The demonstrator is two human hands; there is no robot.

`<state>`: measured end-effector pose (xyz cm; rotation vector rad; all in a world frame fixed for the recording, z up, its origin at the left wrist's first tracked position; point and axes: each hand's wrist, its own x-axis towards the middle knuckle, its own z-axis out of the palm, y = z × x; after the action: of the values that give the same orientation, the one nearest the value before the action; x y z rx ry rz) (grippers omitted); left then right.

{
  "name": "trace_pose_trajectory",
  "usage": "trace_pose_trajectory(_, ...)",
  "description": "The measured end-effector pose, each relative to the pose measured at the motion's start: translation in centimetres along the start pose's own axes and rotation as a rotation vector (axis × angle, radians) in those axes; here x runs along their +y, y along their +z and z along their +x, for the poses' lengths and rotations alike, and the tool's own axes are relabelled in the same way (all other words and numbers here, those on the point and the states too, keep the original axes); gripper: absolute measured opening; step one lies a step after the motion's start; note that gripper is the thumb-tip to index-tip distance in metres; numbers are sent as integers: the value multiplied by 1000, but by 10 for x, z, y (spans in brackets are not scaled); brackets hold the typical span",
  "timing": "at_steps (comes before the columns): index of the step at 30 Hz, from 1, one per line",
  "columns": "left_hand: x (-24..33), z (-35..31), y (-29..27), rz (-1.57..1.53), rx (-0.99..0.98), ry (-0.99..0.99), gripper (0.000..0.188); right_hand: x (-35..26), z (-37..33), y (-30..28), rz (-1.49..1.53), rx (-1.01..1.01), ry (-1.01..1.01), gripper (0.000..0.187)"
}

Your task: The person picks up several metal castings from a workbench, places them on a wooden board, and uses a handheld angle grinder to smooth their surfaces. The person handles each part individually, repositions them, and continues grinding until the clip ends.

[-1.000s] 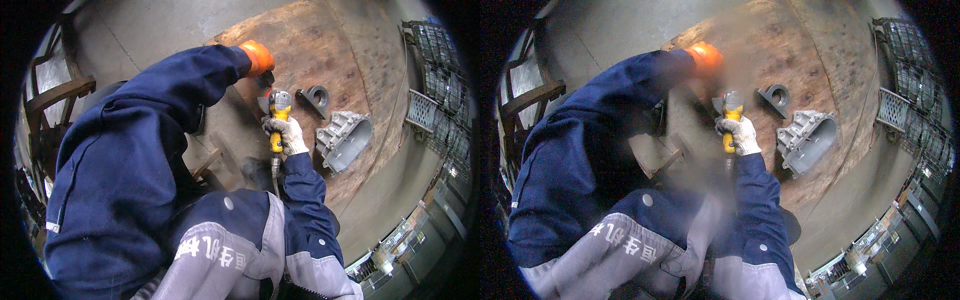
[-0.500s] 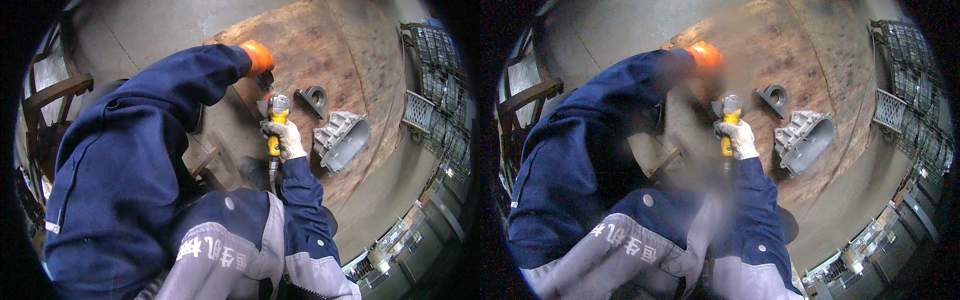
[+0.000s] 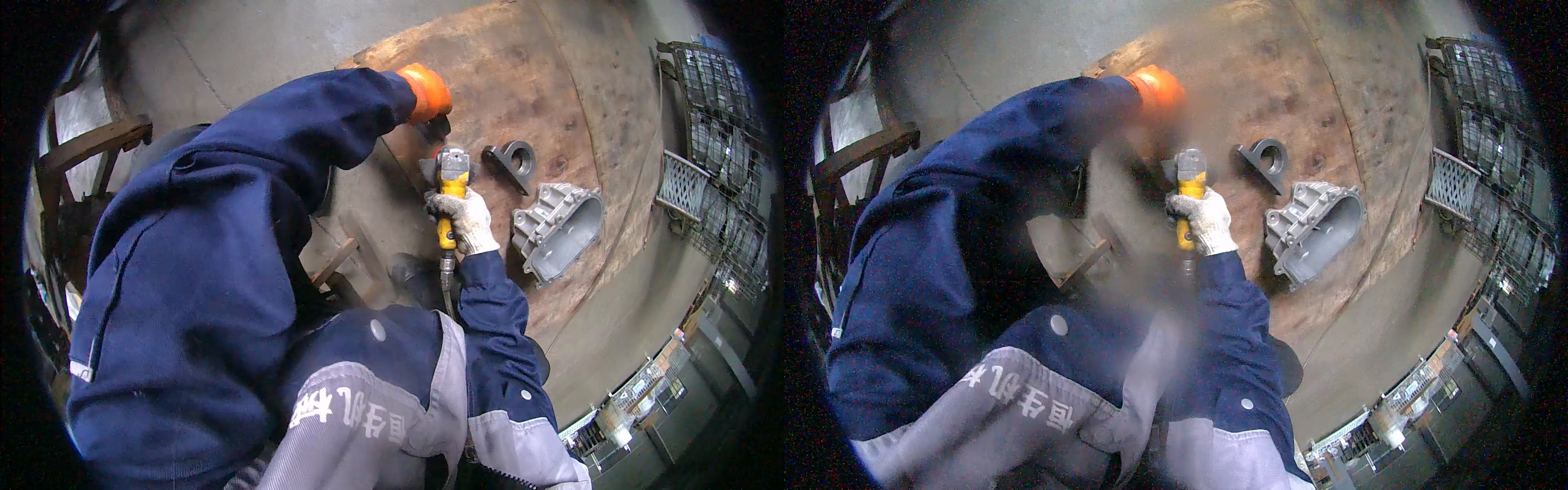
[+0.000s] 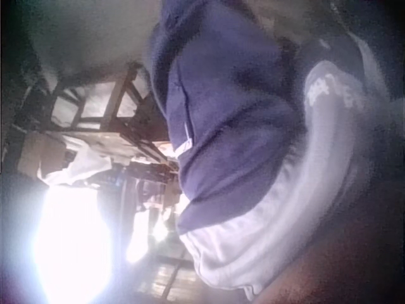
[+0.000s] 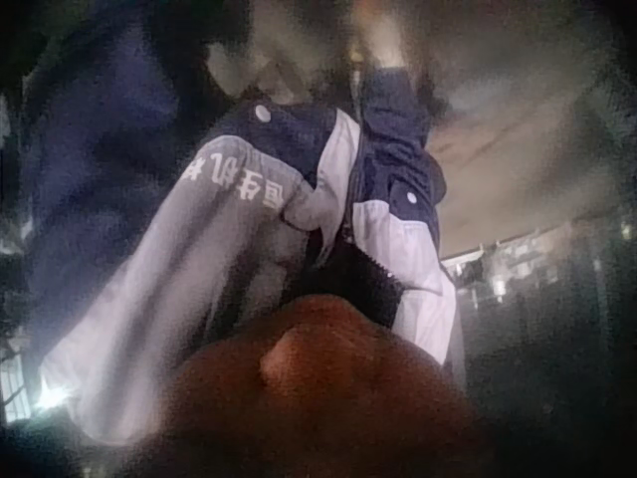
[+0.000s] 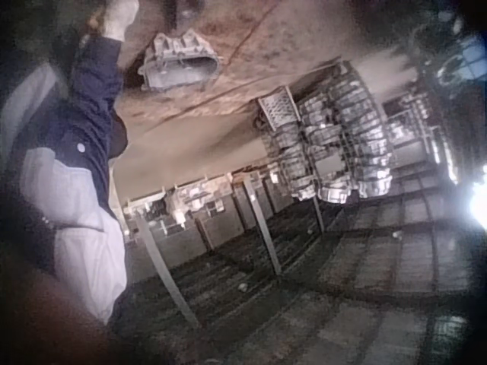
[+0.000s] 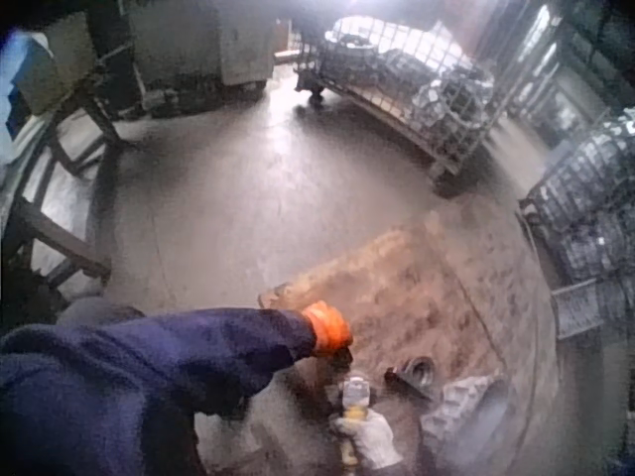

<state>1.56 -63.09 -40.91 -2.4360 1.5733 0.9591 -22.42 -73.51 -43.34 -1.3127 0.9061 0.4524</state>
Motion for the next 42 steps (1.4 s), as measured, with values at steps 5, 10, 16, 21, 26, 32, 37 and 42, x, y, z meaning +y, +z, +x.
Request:
trace_pose_trajectory(5,-1,0,0,-2,7,19,32,-10,0,-4,-16,47,28,20)
trace_pose_trajectory(10,-1,1,1,10,-5,12,32,-7,-1,-3,-48,33,30,22)
trace_pose_trajectory(16,-2,2,1,-7,13,15,33,-7,-3,-9,-89,77,17,23)
trace_pose_trajectory(21,-1,2,2,33,-13,13,33,-9,0,-10,-96,52,-45,26)
trace_pose_trajectory(26,-1,1,1,22,6,9,33,-1,2,-1,-119,28,67,24)
trace_pose_trajectory(32,-2,-1,2,19,10,23,33,3,-4,16,-40,-67,53,27)
trace_pose_trajectory(37,-3,2,3,27,18,35,34,-4,-9,8,72,-74,41,30)
trace_pose_trajectory(42,-3,2,1,-5,-19,20,34,-2,-8,2,294,-142,28,33)
